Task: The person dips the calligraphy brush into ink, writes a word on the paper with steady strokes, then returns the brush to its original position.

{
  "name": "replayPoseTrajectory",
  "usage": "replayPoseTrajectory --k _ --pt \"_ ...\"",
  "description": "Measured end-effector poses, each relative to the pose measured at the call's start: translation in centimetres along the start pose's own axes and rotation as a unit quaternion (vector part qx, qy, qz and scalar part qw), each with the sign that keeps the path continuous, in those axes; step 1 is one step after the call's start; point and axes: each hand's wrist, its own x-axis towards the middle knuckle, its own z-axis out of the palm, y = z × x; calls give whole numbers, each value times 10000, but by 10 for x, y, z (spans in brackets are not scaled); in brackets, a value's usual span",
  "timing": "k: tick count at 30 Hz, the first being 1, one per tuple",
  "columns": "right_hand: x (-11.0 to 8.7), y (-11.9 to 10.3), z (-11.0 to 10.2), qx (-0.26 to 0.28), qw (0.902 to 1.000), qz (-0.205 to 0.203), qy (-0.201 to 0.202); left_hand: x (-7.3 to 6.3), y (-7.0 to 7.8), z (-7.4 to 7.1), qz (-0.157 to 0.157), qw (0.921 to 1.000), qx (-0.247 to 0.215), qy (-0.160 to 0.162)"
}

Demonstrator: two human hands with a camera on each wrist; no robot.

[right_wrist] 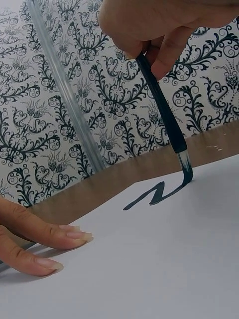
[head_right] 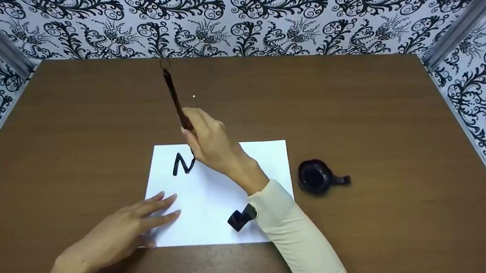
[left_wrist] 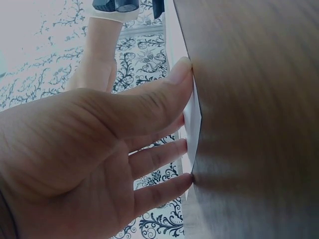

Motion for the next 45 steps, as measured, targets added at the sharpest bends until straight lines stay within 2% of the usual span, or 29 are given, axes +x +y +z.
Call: replayPoseTrajectory --k 8,15,27,39,45 --pt "0 5 0 26 9999 30 153 0 0 0 -9 10000 1 7" --pt "0 10 1 95 9991 -110 404 0 -1 0 -7 10000 -55 -3" --pt "0 14 1 -85 9979 -94 637 -1 -1 1 65 9999 14 152" --pt "3 11 -11 28 9964 97 842 -2 0 1 76 9997 -28 210" --pt "0 12 -15 -60 9966 216 792 -2 -1 2 84 9997 -4 231"
